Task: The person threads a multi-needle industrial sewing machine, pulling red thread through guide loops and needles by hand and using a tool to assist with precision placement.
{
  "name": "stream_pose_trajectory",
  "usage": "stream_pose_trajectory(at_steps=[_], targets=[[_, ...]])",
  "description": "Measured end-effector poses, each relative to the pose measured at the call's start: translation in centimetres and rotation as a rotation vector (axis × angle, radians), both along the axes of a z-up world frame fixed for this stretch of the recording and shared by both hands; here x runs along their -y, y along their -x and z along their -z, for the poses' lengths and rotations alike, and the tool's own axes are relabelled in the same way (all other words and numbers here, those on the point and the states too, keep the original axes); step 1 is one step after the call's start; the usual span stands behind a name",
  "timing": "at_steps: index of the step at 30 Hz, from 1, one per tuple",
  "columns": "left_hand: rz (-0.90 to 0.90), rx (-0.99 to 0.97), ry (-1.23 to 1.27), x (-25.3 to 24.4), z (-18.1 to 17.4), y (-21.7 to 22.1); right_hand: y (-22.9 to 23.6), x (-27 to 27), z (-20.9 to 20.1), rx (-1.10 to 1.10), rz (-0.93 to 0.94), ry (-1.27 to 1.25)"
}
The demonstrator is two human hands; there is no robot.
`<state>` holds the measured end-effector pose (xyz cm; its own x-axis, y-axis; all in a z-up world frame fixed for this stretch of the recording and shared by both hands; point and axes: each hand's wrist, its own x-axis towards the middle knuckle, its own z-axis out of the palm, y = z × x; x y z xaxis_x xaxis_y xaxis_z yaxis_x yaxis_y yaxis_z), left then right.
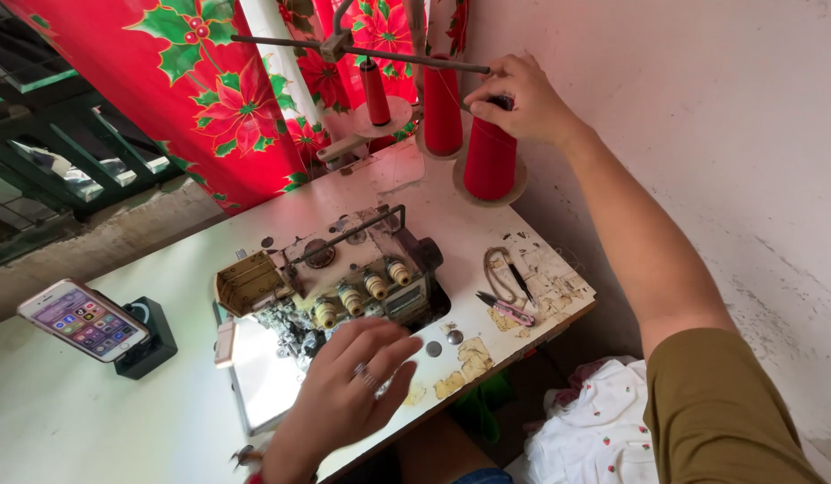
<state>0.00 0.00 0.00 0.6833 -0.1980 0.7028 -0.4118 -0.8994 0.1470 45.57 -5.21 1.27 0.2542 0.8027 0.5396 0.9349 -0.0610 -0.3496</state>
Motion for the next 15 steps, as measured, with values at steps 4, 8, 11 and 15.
stream_pose_trajectory(at_steps=[4, 8, 11, 15], targets=[[0.032, -0.049, 0.054, -0.1, 0.4, -5.4, 2.2, 1.7, 1.9, 0.055, -0.022, -0.053], [0.007, -0.096, 0.348, 0.6, -0.7, -9.9, 4.4, 4.1, 7.6, 0.248, 0.030, -0.089], [-0.006, -0.251, 0.565, 1.4, -1.9, -13.0, 8.5, 7.3, 10.2, -0.045, 0.044, 0.022], [0.248, -0.384, 0.969, -0.2, 5.2, -20.0, 16.1, 10.5, 9.5, -0.502, -0.110, 0.666]])
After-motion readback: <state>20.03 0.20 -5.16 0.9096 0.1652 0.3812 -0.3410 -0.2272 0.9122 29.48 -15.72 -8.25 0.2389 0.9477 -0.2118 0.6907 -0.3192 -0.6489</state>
